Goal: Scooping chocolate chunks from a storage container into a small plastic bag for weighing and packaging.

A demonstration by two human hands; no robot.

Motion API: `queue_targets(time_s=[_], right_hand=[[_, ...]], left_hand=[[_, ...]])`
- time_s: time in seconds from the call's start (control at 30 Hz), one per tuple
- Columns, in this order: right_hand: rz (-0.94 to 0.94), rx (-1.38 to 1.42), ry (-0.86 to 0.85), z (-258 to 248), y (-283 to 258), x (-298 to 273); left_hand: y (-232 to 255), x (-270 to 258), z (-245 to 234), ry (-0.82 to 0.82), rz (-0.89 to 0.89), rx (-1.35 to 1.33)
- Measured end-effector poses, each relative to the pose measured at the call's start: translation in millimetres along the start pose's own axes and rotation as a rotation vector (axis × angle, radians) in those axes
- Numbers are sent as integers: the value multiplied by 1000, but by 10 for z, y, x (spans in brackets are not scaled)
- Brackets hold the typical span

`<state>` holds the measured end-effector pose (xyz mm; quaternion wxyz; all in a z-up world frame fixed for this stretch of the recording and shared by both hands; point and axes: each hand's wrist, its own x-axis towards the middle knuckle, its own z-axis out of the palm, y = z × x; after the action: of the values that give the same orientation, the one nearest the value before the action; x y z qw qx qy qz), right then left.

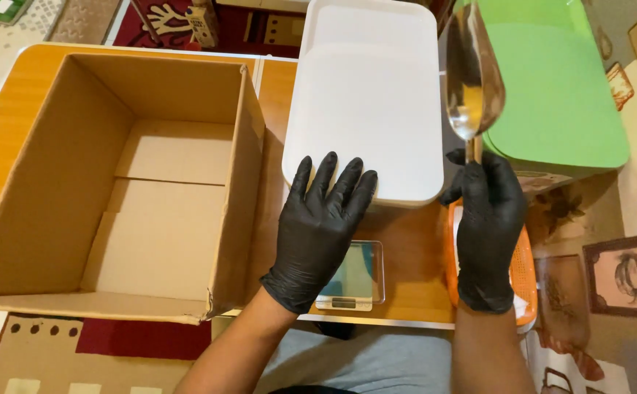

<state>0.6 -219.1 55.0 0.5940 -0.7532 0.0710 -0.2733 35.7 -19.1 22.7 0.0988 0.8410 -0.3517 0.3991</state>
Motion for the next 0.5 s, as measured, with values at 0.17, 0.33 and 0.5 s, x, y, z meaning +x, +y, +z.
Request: queue_targets(time_s=[0.17, 0.33, 0.5], right_hand=[[-31, 276, 227, 17, 269, -203], [-128, 110, 328, 42, 267, -263], [-337, 5, 270, 197, 200, -216]], left_hand=[[46, 306, -166, 85, -51, 117], [-30, 996, -351, 126, -136, 229], [-400, 1575, -226, 278, -129, 309]])
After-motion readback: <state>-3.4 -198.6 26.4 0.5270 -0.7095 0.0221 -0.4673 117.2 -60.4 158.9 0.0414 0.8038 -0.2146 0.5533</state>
